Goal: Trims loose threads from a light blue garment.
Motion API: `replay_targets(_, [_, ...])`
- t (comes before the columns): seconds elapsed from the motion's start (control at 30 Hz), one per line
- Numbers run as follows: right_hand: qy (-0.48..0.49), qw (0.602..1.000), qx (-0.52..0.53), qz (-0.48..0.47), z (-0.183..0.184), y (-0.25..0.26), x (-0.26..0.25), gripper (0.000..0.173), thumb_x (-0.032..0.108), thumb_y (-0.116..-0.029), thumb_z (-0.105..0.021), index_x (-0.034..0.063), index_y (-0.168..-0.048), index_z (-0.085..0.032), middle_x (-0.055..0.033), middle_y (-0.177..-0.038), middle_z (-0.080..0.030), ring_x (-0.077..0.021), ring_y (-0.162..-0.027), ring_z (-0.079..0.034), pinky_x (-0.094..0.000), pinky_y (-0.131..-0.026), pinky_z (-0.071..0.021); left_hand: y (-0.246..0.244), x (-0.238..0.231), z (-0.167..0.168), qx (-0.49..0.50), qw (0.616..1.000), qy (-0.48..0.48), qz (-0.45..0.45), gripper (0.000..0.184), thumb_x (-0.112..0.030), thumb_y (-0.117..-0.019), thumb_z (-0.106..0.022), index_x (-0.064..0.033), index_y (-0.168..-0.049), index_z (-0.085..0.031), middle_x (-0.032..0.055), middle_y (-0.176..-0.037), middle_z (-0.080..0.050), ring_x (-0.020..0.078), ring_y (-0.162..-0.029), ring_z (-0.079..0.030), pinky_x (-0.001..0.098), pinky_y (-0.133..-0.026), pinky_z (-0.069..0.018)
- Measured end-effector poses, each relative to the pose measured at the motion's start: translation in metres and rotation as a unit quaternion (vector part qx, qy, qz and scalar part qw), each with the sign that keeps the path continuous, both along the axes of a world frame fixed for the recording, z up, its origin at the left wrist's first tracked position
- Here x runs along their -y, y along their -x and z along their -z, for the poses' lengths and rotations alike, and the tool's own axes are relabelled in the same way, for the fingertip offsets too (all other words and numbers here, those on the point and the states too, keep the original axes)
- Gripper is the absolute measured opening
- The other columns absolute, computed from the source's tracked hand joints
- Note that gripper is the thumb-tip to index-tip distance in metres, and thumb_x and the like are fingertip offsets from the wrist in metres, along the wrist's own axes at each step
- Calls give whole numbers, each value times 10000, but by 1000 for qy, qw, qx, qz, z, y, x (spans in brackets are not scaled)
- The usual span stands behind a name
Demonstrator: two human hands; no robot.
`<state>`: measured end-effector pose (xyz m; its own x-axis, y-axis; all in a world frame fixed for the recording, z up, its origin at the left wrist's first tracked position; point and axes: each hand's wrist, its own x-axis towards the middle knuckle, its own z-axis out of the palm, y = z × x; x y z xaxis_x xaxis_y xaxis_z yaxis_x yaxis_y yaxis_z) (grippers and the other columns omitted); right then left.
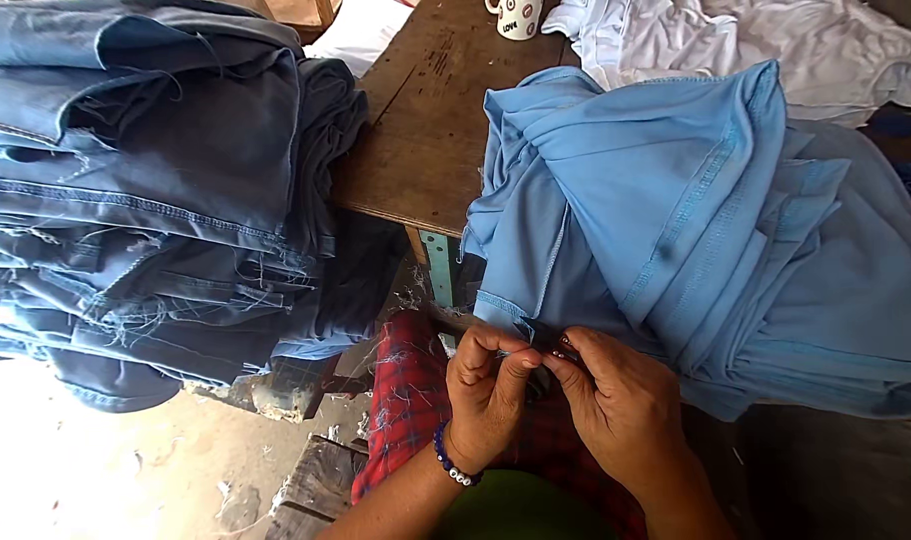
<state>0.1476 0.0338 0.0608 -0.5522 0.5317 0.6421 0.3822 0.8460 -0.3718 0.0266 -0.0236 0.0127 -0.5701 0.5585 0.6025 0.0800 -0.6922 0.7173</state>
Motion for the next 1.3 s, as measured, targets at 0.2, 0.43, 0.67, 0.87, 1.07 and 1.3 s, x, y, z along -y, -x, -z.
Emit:
replay_targets(0.2, [80, 995, -52, -34, 9, -3, -7, 320, 248, -1049, -564, -20, -981, -726, -76, -832, -714, -51, -775, -654, -174, -708, -516, 0, 0, 5, 57, 998, -7, 10, 124, -316, -1081, -494, -276, -1081, -612, -129, -993, -656, 9, -910, -677, 253, -796, -617])
replay_targets(0.43, [41, 993, -115, -9, 34, -8, -17, 372, 208, -816, -816, 13, -924, -518, -103, -980, -543, -24, -766, -494, -91, -626, -387, 4, 8, 0, 24, 999, 9, 20, 458, 62, -902, -638, -221, -1256, -571, -52, -1097, -715, 90, -957, -722, 304, -851, -630])
replay_targets(0.67, [-15, 991, -132, -14, 29, -11, -24, 197, 44, -935, -612, -59, -1085, -688, -182, -1056, -647, -66, -810, -603, -115, -713, -489, 28, 0, -11, -237, 945, 70, -216, 181, 10, -943, -653, -50, -1088, -743, 38, -976, -548, 43, -858, -587, 176, -778, -551])
replay_targets(0.87, [149, 975, -140, -92, -3, -16, -53, 175, 113, -1020, -567, 7, -930, -672, 44, -777, -577, 90, -687, -495, -59, -638, -417, 52, -10, -38, -300, 944, 104, -89, 131, 2, -1003, -572, 39, -1048, -690, 93, -981, -678, 67, -776, -680, 223, -704, -611])
replay_targets(1.07, [494, 833, -223, -110, -17, -12, -71, 243, 111, -1022, -558, 178, -808, -651, 102, -583, -510, 45, -457, -381, -107, -436, -309, 71, -27, -30, -167, 962, 157, 150, 184, -191, -1042, -598, -100, -1186, -666, -53, -900, -684, 6, -666, -636, 184, -602, -577])
replay_targets(1.3, [528, 810, -230, -112, -15, -12, -72, 245, 90, -1019, -559, 145, -806, -667, 77, -594, -529, 41, -464, -392, -108, -437, -307, 57, -40, -17, -215, 966, 129, 56, 122, -79, -858, -801, -17, -962, -785, -14, -838, -622, 14, -720, -571, 145, -634, -499])
